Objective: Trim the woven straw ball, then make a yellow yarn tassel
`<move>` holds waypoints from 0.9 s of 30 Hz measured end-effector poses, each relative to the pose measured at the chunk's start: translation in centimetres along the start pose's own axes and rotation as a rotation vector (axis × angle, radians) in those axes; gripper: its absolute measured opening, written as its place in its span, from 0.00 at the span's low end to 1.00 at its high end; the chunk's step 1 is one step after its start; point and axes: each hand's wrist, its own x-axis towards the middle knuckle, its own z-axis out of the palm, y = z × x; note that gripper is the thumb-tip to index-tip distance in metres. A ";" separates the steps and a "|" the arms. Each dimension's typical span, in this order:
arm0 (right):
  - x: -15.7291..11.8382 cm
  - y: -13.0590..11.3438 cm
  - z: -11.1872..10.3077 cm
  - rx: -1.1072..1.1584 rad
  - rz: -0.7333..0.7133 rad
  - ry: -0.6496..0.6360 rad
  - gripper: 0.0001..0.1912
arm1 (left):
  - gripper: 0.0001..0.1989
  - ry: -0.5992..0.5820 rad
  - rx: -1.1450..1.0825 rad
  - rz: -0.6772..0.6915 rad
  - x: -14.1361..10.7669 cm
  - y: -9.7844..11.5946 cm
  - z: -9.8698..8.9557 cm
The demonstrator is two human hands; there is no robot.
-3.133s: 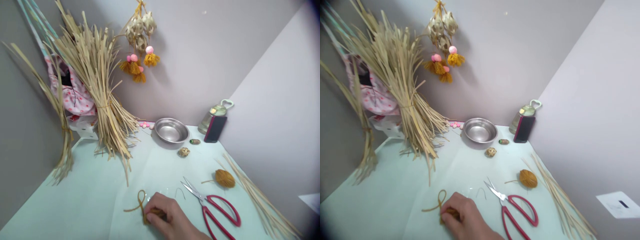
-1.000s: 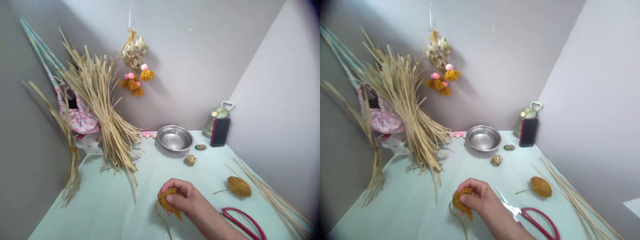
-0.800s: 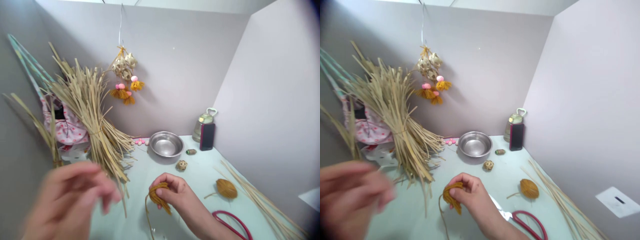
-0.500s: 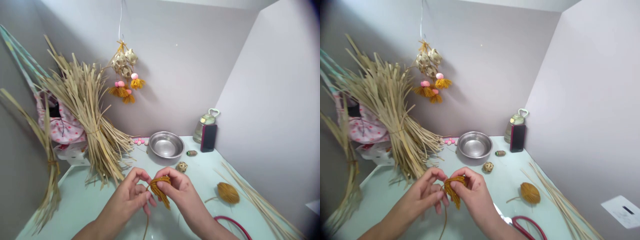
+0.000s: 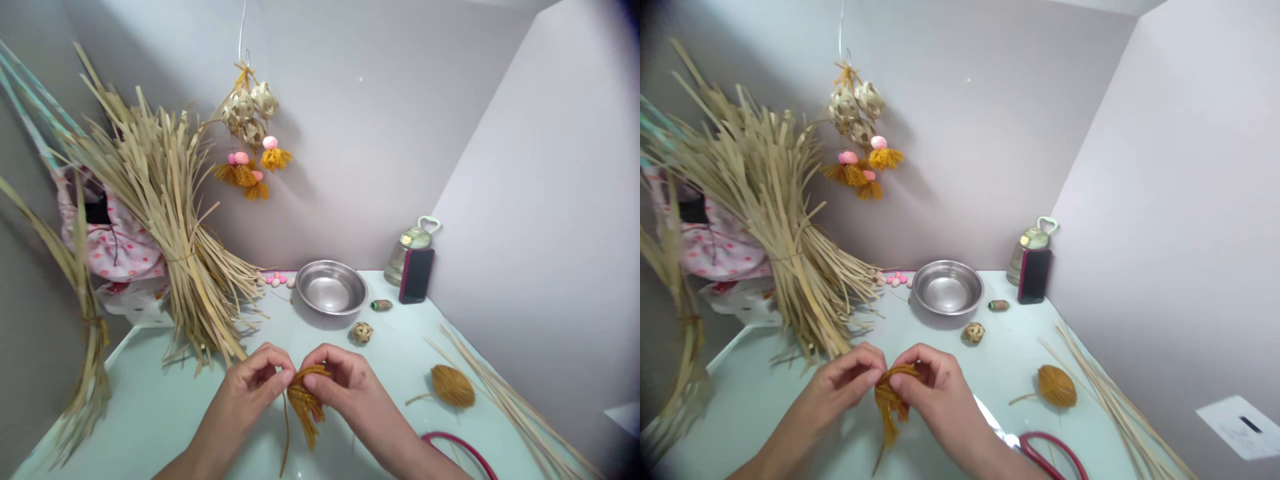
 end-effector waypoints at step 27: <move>-0.2 -0.9 -0.4 -0.103 0.047 0.020 0.11 | 0.11 -0.102 -0.192 -0.075 -0.7 0.0 0.6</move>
